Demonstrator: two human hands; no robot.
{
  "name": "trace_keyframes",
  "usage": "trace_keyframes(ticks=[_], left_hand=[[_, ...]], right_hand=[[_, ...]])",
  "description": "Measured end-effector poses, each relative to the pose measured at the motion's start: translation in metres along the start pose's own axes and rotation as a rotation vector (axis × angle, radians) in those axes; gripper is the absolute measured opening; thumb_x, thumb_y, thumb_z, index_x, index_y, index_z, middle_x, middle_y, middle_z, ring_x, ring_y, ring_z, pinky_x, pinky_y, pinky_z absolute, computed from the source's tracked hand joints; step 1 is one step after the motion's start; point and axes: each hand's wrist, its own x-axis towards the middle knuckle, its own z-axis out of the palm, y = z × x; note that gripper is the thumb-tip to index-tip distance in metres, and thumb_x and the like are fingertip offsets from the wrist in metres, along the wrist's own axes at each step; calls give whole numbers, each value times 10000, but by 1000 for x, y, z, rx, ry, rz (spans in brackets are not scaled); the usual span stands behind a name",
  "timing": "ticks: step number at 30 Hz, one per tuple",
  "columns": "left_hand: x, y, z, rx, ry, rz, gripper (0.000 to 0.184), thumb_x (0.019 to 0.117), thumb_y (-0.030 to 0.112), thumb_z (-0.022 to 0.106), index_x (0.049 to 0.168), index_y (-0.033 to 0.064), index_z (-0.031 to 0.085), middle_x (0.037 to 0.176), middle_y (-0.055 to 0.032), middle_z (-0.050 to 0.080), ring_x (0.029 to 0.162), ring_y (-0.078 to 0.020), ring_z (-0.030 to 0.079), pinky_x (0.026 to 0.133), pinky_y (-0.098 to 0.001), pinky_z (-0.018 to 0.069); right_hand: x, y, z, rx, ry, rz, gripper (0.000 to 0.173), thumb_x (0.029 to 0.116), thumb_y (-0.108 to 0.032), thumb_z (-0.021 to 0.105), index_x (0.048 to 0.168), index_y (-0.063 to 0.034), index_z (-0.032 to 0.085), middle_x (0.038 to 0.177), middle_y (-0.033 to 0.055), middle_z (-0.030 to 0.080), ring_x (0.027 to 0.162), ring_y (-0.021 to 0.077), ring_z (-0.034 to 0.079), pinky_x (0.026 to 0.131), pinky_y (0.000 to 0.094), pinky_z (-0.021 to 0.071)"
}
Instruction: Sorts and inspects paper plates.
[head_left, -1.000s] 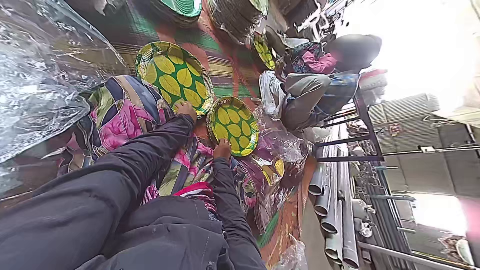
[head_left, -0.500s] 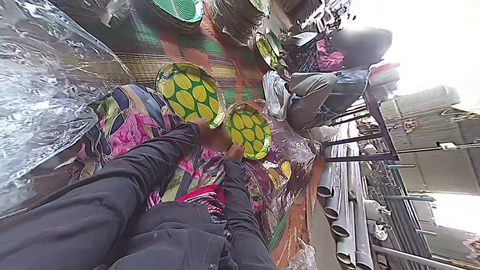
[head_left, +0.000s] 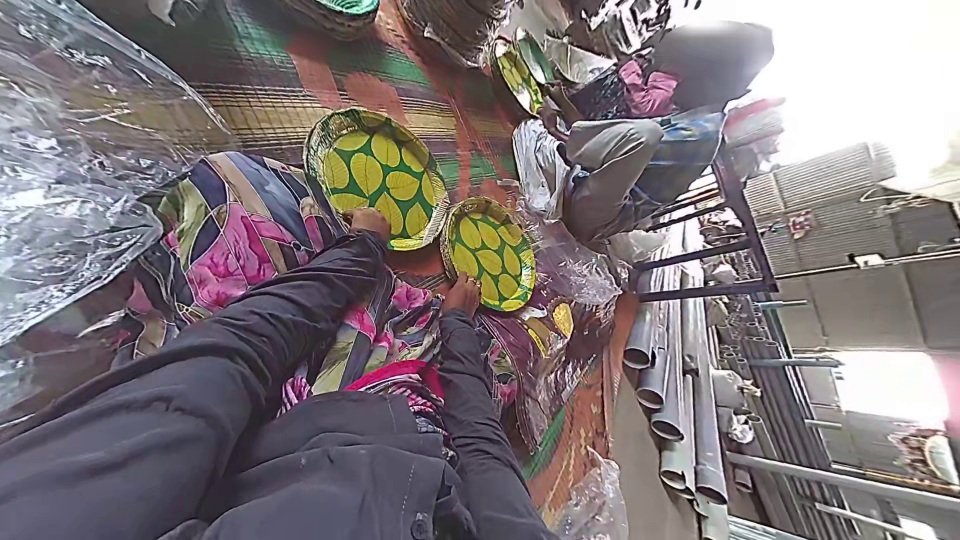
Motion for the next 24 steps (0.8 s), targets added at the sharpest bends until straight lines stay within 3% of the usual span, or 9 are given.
trace_keyframes(ticks=[3,7,10,13,16,18,20,22,24], left_hand=[[-17,-18,-14,-145,-31,4,274,991,29,606,1222,-110,655,1344,-342,597,1302,-518,550,1022,-683,456],[-17,-50,-25,-493,109,273,759,939,190,780,1553,-23,387,1439,-398,496,1366,-585,459,1112,-726,353],[-28,-59,-25,-685,379,301,687,974,178,730,1535,-37,397,1399,-368,549,1321,-573,509,1102,-711,382],[-35,-48,-23,-749,770,219,797,982,227,698,1590,-61,271,1550,-373,394,1464,-545,358,1212,-648,273],[-30,-38,-22,-688,1316,364,714,974,268,688,1508,-99,390,1536,-341,444,1457,-515,389,1202,-617,296],[-34,-36,-21,-597,1414,506,607,1009,324,633,1449,-67,488,1483,-327,507,1422,-516,430,1178,-619,331],[-35,-36,-16,-524,1253,594,525,1004,268,627,1442,-5,535,1463,-284,548,1420,-500,442,1176,-621,343],[-30,-39,-11,-450,867,537,521,963,174,697,1444,25,565,1501,-273,520,1466,-506,384,1174,-702,277],[-19,-41,-11,-376,426,323,544,947,185,743,1441,23,582,1568,-279,444,1523,-518,268,1169,-791,165]], right_hand=[[-6,1,-4,30,-13,30,441,993,-105,611,1431,-71,585,1455,251,558,1381,420,508,1107,564,436],[-10,8,2,67,36,56,508,991,-60,582,1484,-181,564,1480,229,548,1398,418,493,1093,578,437],[-18,7,-7,205,484,-63,390,953,-6,606,1309,-123,715,1232,274,677,1180,477,628,990,584,505],[-9,-7,-33,213,817,-305,392,914,41,577,1265,-50,725,1219,247,709,1181,477,641,1047,608,456],[11,-43,-50,249,764,-454,450,919,88,536,1316,-50,696,1348,200,673,1261,420,628,1104,610,420],[17,-68,-45,259,534,-535,509,923,108,504,1379,-62,656,1451,185,606,1340,406,573,1132,607,395],[19,-86,-29,174,197,-615,538,951,76,493,1456,-83,591,1524,174,543,1409,405,508,1153,653,351],[13,-98,-10,61,-153,-635,458,1063,-113,500,1521,-108,515,1609,138,448,1505,379,382,1212,696,195],[3,-94,12,76,-140,-634,483,1059,-232,564,1517,-89,510,1605,146,450,1530,366,341,1229,691,150]])
